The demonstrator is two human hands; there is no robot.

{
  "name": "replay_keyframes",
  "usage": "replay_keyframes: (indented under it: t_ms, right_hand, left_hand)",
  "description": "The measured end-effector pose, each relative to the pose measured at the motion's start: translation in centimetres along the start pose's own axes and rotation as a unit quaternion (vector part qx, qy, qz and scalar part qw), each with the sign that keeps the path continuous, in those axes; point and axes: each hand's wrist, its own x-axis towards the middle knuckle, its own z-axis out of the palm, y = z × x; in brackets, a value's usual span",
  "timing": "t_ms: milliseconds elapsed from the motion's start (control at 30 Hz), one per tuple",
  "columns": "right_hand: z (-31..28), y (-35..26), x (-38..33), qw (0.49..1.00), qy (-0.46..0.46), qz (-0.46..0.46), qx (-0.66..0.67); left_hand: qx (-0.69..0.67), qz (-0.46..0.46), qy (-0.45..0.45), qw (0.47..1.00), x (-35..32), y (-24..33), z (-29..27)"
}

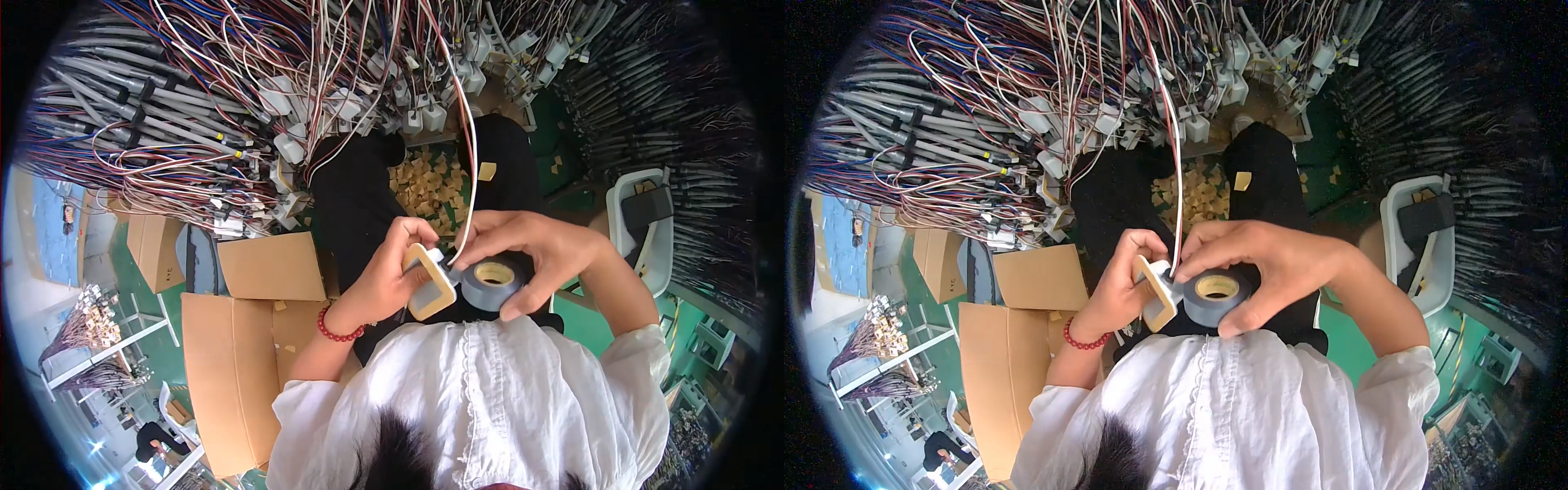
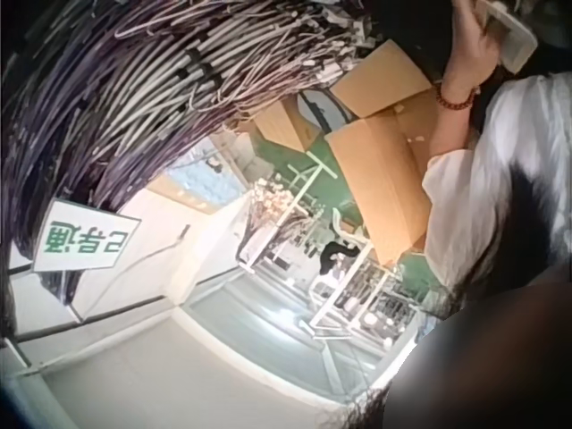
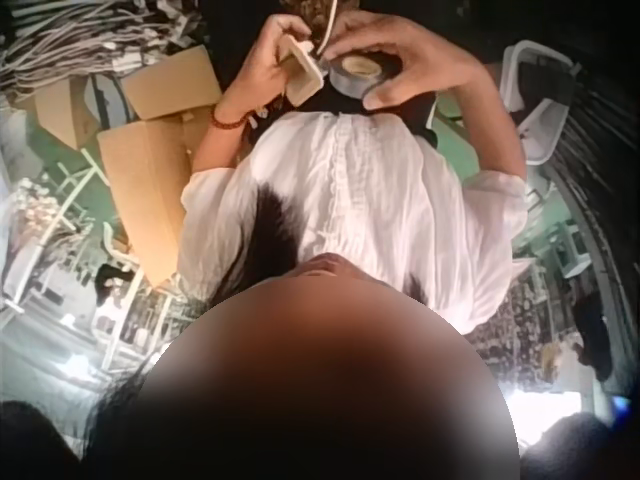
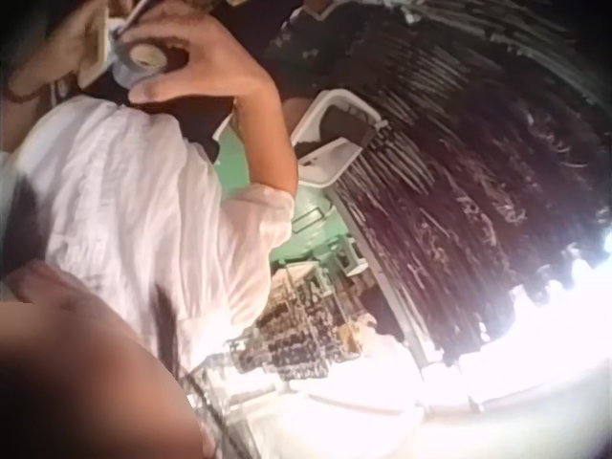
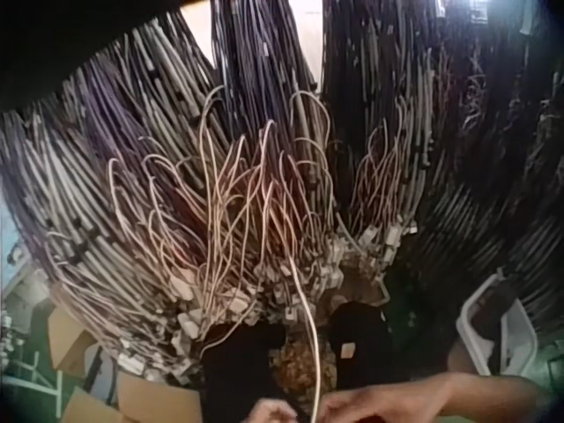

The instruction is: The recorder applies tape to secure wires to a component and organizes the finished wire harnesses.

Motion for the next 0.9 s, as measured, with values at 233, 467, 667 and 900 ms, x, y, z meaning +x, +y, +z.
replay_keyframes:
  t_ms: [233, 467, 667, 900]
  right_hand:
    - [0.5, 1.7, 0.1, 0.956, 0.091, 0.06, 0.273]
    - [2.4, 2.4, 1.3, 0.903, 0.243, 0.173, 0.308]
    - [4.2, 3.0, 2.8, 0.773, 0.293, 0.204, 0.525]
    - [3.3, 4.0, 0.4, 0.918, 0.289, 0.104, 0.249]
  left_hand:
    - [0.425, 0.283, 0.109, 0.853, 1.2, 1.4, -0.4]
    - [0.633, 0.313, 0.106, 0.7, 1.9, 2.0, -1.1]
    - [0.684, 0.362, 0.114, 0.623, 1.8, 1.5, -1.3]
    - [0.448, 0.302, 0.101, 0.836, 1.2, 0.2, -1.9]
